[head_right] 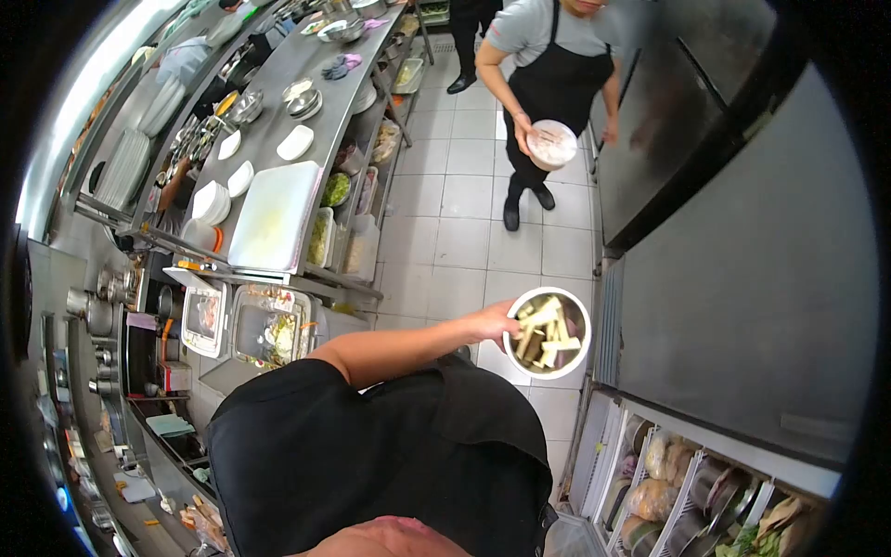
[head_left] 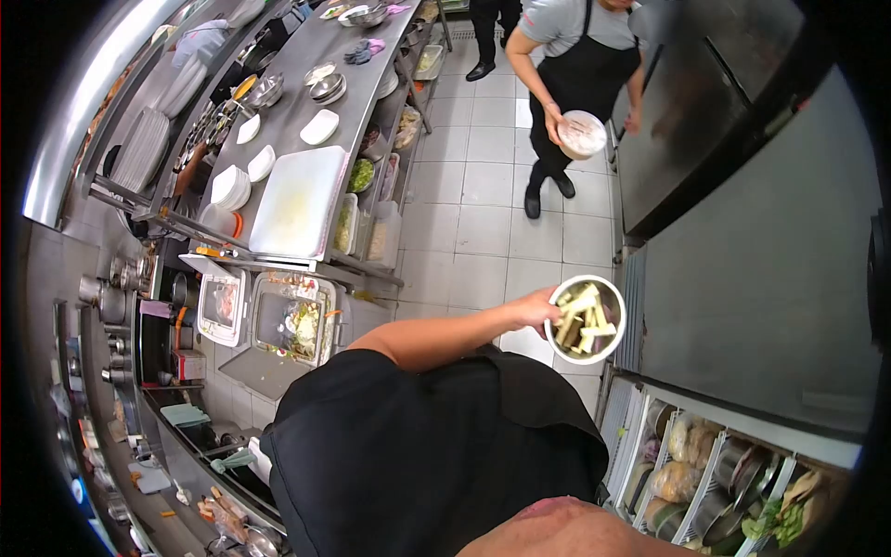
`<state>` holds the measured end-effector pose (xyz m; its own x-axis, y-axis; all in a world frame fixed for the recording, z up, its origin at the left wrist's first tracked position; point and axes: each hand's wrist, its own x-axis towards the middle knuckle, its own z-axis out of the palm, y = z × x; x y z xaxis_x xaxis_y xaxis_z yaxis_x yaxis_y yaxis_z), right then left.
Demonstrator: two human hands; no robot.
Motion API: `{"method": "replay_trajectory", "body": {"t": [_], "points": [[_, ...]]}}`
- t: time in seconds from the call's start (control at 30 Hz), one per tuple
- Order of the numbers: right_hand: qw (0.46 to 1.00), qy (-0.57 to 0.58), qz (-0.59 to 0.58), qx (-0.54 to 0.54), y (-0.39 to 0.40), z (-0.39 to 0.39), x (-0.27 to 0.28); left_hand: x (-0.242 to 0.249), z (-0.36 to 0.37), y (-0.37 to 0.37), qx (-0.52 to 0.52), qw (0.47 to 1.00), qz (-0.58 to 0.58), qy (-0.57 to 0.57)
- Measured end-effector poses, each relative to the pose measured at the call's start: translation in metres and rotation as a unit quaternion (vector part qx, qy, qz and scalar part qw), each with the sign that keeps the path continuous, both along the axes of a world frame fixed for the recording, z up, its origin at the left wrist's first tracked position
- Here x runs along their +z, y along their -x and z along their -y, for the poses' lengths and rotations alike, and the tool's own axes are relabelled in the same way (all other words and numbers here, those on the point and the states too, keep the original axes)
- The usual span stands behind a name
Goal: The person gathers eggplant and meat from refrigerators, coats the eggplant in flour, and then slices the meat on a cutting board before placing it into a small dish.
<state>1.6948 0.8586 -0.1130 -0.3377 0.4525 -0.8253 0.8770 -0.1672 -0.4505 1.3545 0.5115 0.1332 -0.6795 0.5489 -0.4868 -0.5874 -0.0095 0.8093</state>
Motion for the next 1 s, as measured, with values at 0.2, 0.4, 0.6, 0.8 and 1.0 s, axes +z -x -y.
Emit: {"method": "replay_trajectory", "body": {"t": [0.2, 0.4, 0.6, 0.8, 1.0], "points": [[0.998, -0.016, -0.027, 0.054, 0.122, 0.041, 0.016, -0.002, 0.156, 0.051, 0.140, 0.990, 0.020, 0.028], [0.995, -0.007, 0.007, 0.102, 0.179, 0.074, 0.010, -0.018, 0.223, 0.080, 0.215, 0.975, 0.046, 0.029], [0.985, 0.014, 0.047, 0.164, 0.252, 0.087, -0.013, -0.028, 0.259, 0.094, 0.247, 0.966, 0.076, 0.024], [0.977, -0.001, 0.008, 0.212, 0.410, 0.099, -0.013, -0.003, 0.308, 0.117, 0.371, 0.924, 0.088, 0.034], [0.962, -0.013, -0.059, 0.266, 0.597, 0.167, -0.005, -0.013, 0.381, 0.194, 0.434, 0.897, 0.085, 0.012]]}}
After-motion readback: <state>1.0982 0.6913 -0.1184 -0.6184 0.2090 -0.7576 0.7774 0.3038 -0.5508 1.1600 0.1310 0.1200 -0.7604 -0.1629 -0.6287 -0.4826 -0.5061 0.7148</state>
